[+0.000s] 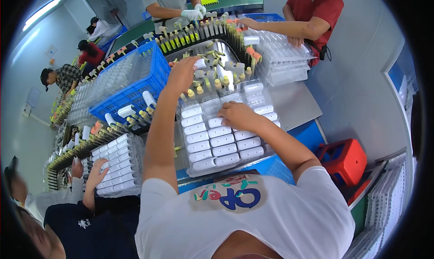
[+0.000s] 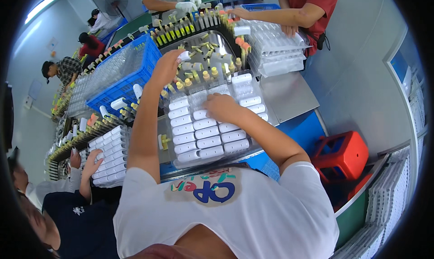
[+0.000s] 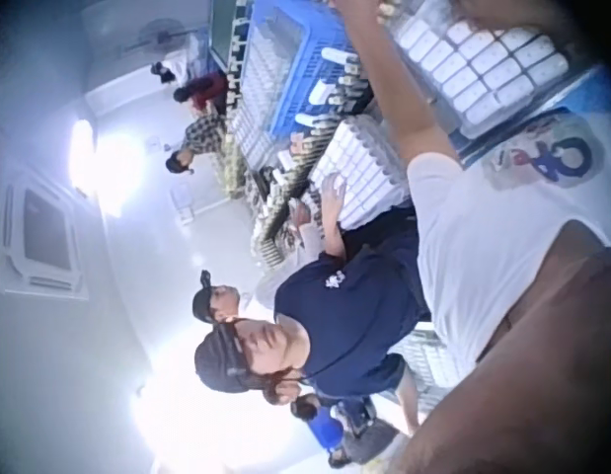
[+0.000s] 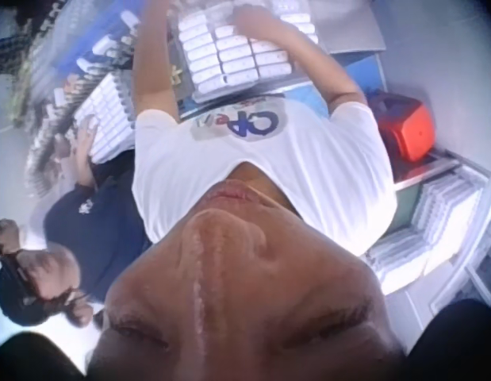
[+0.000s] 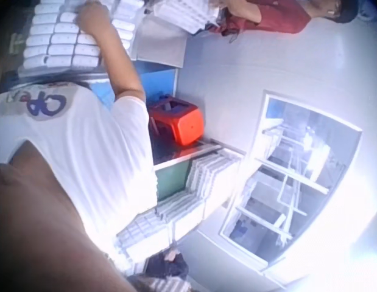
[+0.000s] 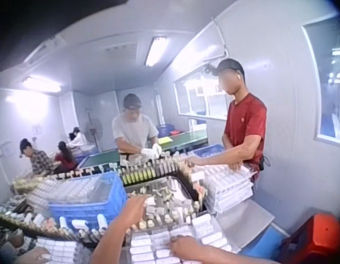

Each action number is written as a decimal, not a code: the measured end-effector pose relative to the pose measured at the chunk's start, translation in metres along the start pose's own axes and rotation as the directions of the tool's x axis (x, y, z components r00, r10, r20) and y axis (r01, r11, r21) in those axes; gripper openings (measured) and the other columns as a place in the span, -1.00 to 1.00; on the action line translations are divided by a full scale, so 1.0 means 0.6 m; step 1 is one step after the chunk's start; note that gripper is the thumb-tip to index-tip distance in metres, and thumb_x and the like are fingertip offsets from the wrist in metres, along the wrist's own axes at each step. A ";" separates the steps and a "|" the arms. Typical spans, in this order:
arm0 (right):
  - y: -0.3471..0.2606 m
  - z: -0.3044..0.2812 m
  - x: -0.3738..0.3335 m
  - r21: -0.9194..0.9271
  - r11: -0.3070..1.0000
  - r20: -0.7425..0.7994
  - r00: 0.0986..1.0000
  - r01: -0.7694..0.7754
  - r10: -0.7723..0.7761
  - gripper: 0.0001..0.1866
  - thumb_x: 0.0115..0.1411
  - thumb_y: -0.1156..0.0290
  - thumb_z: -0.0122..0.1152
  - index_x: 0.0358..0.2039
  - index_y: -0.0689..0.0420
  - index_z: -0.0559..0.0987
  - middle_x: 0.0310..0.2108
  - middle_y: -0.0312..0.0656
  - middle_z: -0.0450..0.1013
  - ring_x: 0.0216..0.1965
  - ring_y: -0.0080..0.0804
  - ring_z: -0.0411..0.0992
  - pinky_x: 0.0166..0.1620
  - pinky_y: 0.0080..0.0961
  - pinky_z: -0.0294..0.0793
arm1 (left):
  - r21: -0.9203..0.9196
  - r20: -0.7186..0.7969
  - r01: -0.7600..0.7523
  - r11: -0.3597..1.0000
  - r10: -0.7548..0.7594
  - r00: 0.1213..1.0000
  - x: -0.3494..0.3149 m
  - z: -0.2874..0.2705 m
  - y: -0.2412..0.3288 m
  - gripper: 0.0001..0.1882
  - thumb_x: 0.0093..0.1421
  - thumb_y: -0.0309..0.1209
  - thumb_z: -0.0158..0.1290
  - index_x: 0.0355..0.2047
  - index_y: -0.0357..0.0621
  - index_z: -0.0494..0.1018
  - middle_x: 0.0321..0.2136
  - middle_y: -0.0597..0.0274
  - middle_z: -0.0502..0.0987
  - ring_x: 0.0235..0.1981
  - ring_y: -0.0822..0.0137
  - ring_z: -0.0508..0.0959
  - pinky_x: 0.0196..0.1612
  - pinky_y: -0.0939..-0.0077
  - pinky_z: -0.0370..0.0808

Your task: The person packs wrapped items into plastic tray compartments by hand and replaces filled trays with empty ones.

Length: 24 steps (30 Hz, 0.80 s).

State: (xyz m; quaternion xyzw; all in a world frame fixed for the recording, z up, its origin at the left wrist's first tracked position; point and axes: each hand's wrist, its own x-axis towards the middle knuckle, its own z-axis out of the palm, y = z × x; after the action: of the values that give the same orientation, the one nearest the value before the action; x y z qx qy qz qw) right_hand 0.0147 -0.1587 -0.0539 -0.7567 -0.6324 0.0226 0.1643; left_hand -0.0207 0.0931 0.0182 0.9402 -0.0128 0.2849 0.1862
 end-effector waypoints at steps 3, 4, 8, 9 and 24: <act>0.012 -0.022 -0.016 0.228 0.973 -0.026 0.999 -0.026 0.033 -0.68 0.10 0.37 0.25 -0.11 0.11 0.52 -0.20 -0.12 0.48 -0.10 -0.09 0.44 -0.03 -0.23 0.42 | 0.034 0.390 0.066 0.997 -0.074 0.918 0.033 0.008 -0.050 -0.66 0.27 -0.49 -0.10 0.07 -0.15 0.39 -0.10 -0.04 0.51 -0.03 -0.06 0.48 -0.02 0.18 0.43; 0.013 -0.041 -0.026 0.309 0.950 -0.012 0.999 -0.046 0.052 -0.69 0.13 0.39 0.23 -0.10 0.14 0.50 -0.15 -0.08 0.49 -0.11 -0.08 0.45 -0.04 -0.28 0.43 | -0.039 0.505 0.223 0.974 -0.173 0.846 0.026 0.012 -0.072 -0.65 0.30 -0.43 -0.13 0.09 -0.11 0.38 -0.05 -0.01 0.50 0.02 0.03 0.47 0.03 0.21 0.41; 0.073 -0.066 -0.063 0.635 0.765 -0.145 0.956 -0.108 0.256 -0.66 0.22 0.34 0.16 -0.02 0.18 0.48 -0.20 -0.11 0.52 -0.21 -0.34 0.50 -0.14 -0.40 0.48 | -0.051 0.415 0.123 0.991 -0.091 0.905 -0.031 0.020 -0.120 -0.61 0.30 -0.29 -0.08 0.09 -0.12 0.40 0.05 0.00 0.46 0.07 0.04 0.45 0.10 0.28 0.36; 0.096 -0.064 -0.066 0.652 0.756 -0.264 0.916 -0.061 0.302 -0.67 0.22 0.32 0.16 -0.02 0.15 0.49 -0.25 -0.10 0.53 -0.24 -0.36 0.51 -0.18 -0.42 0.49 | -0.032 0.363 0.138 0.990 -0.117 0.924 -0.050 0.019 -0.116 -0.61 0.29 -0.28 -0.06 0.08 -0.13 0.40 0.05 0.00 0.46 0.08 0.04 0.43 0.12 0.29 0.35; 0.092 0.029 0.188 -0.193 0.950 -0.611 0.788 -0.246 0.080 -0.65 0.14 0.29 0.18 -0.04 0.04 0.56 -0.50 -0.04 0.45 -0.40 -0.09 0.48 -0.35 -0.20 0.50 | 0.357 -0.249 0.370 0.858 -0.294 0.923 -0.223 -0.025 -0.157 -0.70 0.31 -0.29 -0.09 0.00 -0.11 0.35 -0.19 0.00 0.46 -0.20 -0.10 0.52 -0.25 0.07 0.50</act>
State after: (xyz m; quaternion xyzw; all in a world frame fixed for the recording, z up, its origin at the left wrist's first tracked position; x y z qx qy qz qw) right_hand 0.0856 -0.0545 -0.0659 -0.7922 -0.4778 -0.2857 0.2501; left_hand -0.1287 0.1753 -0.0750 0.9153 0.2255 0.3314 0.0384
